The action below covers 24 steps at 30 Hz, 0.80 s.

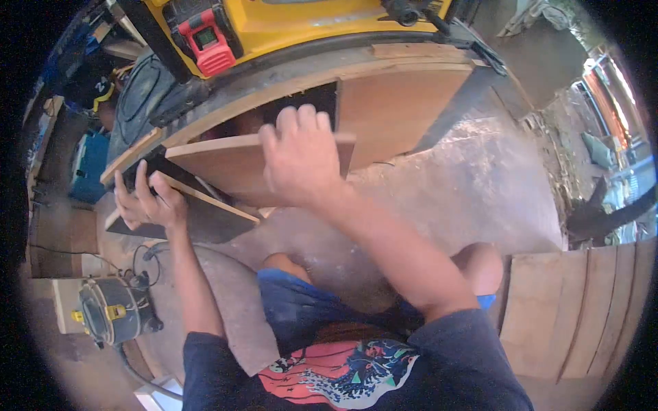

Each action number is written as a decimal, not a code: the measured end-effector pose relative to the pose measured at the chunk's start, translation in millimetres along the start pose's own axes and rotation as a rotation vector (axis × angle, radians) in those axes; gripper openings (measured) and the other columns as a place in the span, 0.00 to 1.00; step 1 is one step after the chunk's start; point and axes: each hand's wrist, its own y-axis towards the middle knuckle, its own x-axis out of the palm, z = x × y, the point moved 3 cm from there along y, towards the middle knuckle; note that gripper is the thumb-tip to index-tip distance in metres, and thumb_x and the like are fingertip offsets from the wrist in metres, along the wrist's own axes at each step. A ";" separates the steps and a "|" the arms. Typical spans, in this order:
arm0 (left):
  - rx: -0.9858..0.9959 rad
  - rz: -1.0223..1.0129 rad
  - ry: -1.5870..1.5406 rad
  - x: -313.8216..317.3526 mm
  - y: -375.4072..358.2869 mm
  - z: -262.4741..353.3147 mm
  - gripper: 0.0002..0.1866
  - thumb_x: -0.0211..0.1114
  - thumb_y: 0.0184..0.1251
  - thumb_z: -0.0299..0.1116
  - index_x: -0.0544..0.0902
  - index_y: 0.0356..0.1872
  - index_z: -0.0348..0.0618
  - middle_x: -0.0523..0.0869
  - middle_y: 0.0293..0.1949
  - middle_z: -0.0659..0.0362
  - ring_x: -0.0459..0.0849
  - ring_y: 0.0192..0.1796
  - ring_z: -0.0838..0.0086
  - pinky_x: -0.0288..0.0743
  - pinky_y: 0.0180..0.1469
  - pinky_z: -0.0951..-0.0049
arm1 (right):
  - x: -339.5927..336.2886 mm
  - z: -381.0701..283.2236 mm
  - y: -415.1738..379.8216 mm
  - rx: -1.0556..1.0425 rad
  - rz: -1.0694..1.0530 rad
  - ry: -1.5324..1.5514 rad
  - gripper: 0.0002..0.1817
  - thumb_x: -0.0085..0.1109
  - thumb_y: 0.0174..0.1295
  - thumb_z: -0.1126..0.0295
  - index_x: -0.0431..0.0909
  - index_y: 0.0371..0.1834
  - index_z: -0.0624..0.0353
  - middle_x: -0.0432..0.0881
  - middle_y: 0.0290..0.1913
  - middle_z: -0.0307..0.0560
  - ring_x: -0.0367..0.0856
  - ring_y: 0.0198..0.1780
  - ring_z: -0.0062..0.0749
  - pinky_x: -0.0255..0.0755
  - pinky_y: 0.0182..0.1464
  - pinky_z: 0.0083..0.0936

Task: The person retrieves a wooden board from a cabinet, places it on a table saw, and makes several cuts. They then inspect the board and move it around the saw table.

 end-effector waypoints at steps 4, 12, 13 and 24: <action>0.040 -0.005 -0.115 -1.3 -0.8 -6.1 0.22 0.52 0.72 0.51 0.91 0.51 0.56 0.80 0.67 0.56 0.70 0.67 0.56 0.51 0.71 0.52 | -33.8 -36.9 -33.5 -0.030 -0.065 -0.057 0.13 0.58 0.54 0.67 0.82 0.38 0.64 0.75 0.39 0.54 0.74 0.47 0.46 0.70 0.45 0.39; 0.291 -0.225 -0.089 -17.3 23.0 -53.0 0.25 0.43 0.83 0.47 0.90 0.54 0.53 0.82 0.65 0.56 0.74 0.68 0.55 0.60 0.73 0.54 | -37.0 -112.7 -78.8 0.132 -0.249 0.600 0.29 0.60 0.51 0.72 0.70 0.57 0.76 0.71 0.45 0.60 0.74 0.47 0.52 0.74 0.43 0.41; 0.346 -0.184 -0.116 -14.2 27.7 -59.7 0.25 0.43 0.82 0.46 0.90 0.54 0.50 0.84 0.63 0.53 0.79 0.65 0.54 0.67 0.70 0.52 | -32.8 -120.2 -81.7 0.221 -0.186 0.704 0.33 0.61 0.50 0.72 0.67 0.61 0.78 0.70 0.47 0.62 0.74 0.49 0.55 0.74 0.47 0.42; 0.435 -0.002 -0.104 14.3 28.2 -77.0 0.22 0.49 0.77 0.49 0.93 0.46 0.56 0.86 0.59 0.57 0.81 0.61 0.54 0.73 0.65 0.55 | -14.3 -170.6 -89.0 0.301 -0.249 1.033 0.45 0.60 0.47 0.76 0.54 0.71 0.80 0.59 0.64 0.73 0.62 0.65 0.70 0.58 0.71 0.49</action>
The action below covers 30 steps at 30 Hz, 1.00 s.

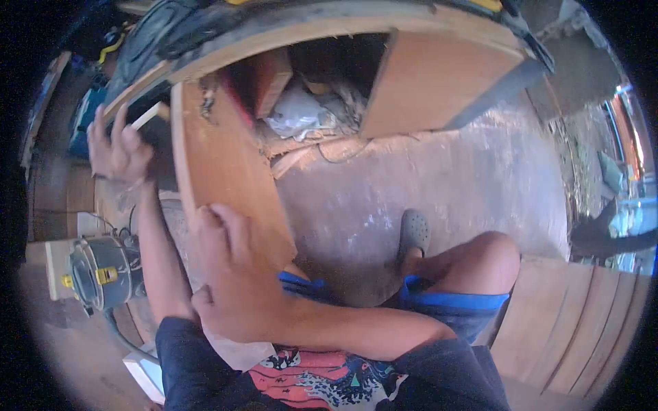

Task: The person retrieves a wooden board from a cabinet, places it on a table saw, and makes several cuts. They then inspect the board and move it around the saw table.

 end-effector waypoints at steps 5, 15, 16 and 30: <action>-0.205 0.007 0.065 24.9 2.7 5.9 0.20 0.52 0.74 0.52 0.91 0.48 0.59 0.84 0.60 0.59 0.79 0.64 0.56 0.63 0.69 0.53 | 4.7 3.0 -4.0 -0.033 -0.036 -0.019 0.46 0.63 0.53 0.71 0.49 0.73 0.78 0.56 0.66 0.74 0.58 0.70 0.70 0.56 0.75 0.48; -0.293 -0.245 -0.100 -3.8 0.0 8.6 0.22 0.51 0.77 0.44 0.83 0.62 0.47 0.82 0.65 0.57 0.75 0.70 0.60 0.53 0.76 0.52 | -0.9 114.5 51.6 0.279 0.279 0.315 0.28 0.67 0.64 0.58 0.71 0.58 0.68 0.76 0.50 0.55 0.77 0.56 0.42 0.70 0.61 0.36; -0.290 -0.237 -0.096 -1.5 0.3 8.5 0.22 0.51 0.77 0.45 0.83 0.62 0.48 0.82 0.65 0.57 0.75 0.70 0.59 0.52 0.76 0.52 | -7.8 143.2 81.3 0.286 0.382 0.187 0.33 0.70 0.61 0.54 0.72 0.58 0.69 0.78 0.50 0.55 0.78 0.55 0.38 0.71 0.59 0.34; -0.285 -0.082 -0.053 14.1 -12.3 1.0 0.23 0.52 0.75 0.56 0.87 0.44 0.51 0.82 0.59 0.53 0.78 0.62 0.60 0.50 0.75 0.48 | -78.9 284.0 288.8 0.476 0.150 -0.104 0.30 0.72 0.54 0.61 0.80 0.56 0.71 0.86 0.50 0.56 0.83 0.53 0.42 0.75 0.59 0.35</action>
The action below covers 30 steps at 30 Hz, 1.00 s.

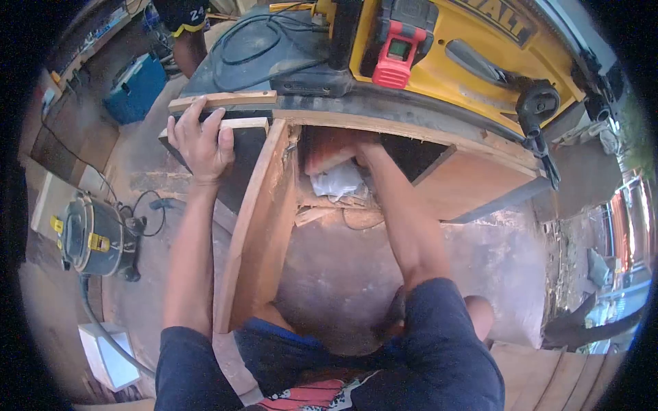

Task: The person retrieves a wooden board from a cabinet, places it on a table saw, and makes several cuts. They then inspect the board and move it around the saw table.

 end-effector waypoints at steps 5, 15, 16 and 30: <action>0.001 0.002 -0.009 -1.6 0.5 0.1 0.22 0.52 0.75 0.55 0.87 0.45 0.51 0.82 0.60 0.53 0.77 0.63 0.59 0.50 0.75 0.49 | -68.0 1.9 -138.6 0.035 -0.133 0.250 0.20 0.73 0.51 0.70 0.84 0.44 0.74 0.88 0.42 0.56 0.85 0.43 0.35 0.79 0.47 0.33; -0.027 -0.037 -0.003 -5.5 0.9 3.2 0.21 0.57 0.73 0.55 0.88 0.47 0.52 0.82 0.59 0.57 0.76 0.63 0.61 0.50 0.75 0.47 | -160.2 61.6 -321.4 0.341 -0.188 0.669 0.29 0.71 0.49 0.77 0.77 0.55 0.79 0.86 0.47 0.61 0.88 0.45 0.44 0.84 0.51 0.37; -0.041 -0.055 0.002 -5.5 -0.2 3.5 0.21 0.56 0.73 0.55 0.88 0.47 0.53 0.82 0.59 0.58 0.75 0.64 0.61 0.50 0.75 0.47 | -166.3 68.4 -329.6 0.347 -0.184 0.672 0.29 0.71 0.49 0.77 0.77 0.55 0.79 0.86 0.47 0.61 0.88 0.45 0.44 0.84 0.51 0.37; -0.099 -0.093 0.007 -6.7 -4.0 8.5 0.20 0.56 0.74 0.53 0.87 0.52 0.55 0.81 0.63 0.59 0.75 0.66 0.58 0.49 0.76 0.39 | -184.1 105.0 -377.4 0.388 -0.290 0.729 0.32 0.71 0.47 0.72 0.76 0.57 0.80 0.86 0.45 0.62 0.88 0.42 0.45 0.83 0.49 0.37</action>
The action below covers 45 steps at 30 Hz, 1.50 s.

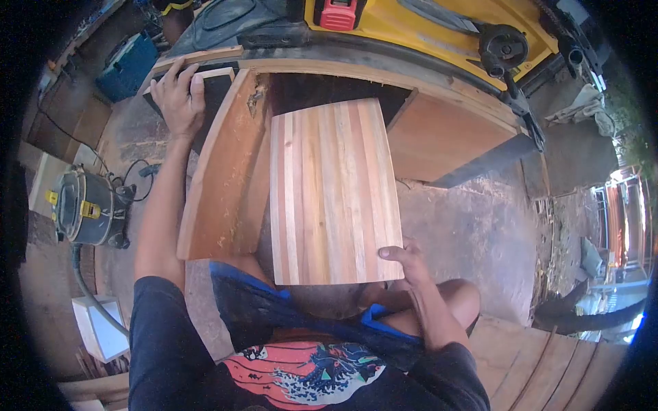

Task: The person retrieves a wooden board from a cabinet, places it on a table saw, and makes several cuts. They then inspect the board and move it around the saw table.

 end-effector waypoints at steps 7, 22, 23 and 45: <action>0.026 0.023 -0.014 3.1 -2.6 -4.7 0.21 0.54 0.76 0.54 0.87 0.53 0.55 0.81 0.64 0.58 0.74 0.67 0.57 0.49 0.76 0.40 | 4.1 2.5 -2.5 0.026 -0.036 0.066 0.35 0.70 0.49 0.71 0.72 0.61 0.80 0.84 0.50 0.62 0.87 0.47 0.45 0.82 0.52 0.38; 0.042 -0.005 0.009 5.6 -2.9 -5.8 0.22 0.52 0.77 0.55 0.86 0.55 0.56 0.80 0.66 0.58 0.74 0.67 0.58 0.47 0.77 0.40 | 13.1 -6.4 -8.6 0.006 -0.031 -0.080 0.30 0.71 0.50 0.75 0.78 0.57 0.78 0.86 0.48 0.60 0.88 0.44 0.41 0.81 0.50 0.34; 0.039 -0.011 0.010 5.5 -3.1 -5.7 0.22 0.52 0.77 0.55 0.86 0.55 0.56 0.80 0.66 0.58 0.74 0.67 0.58 0.47 0.77 0.40 | 13.3 -5.8 -8.7 0.005 -0.034 -0.080 0.30 0.71 0.50 0.75 0.78 0.57 0.78 0.86 0.48 0.60 0.88 0.44 0.41 0.81 0.50 0.34; -0.514 -0.326 -0.520 -135.7 9.9 117.2 0.25 0.59 0.76 0.36 0.76 0.66 0.26 0.77 0.70 0.46 0.73 0.73 0.61 0.60 0.76 0.66 | 39.6 -3.1 -27.6 -0.281 0.131 -0.939 0.26 0.64 0.50 0.71 0.78 0.55 0.67 0.85 0.35 0.69 0.86 0.41 0.65 0.81 0.46 0.49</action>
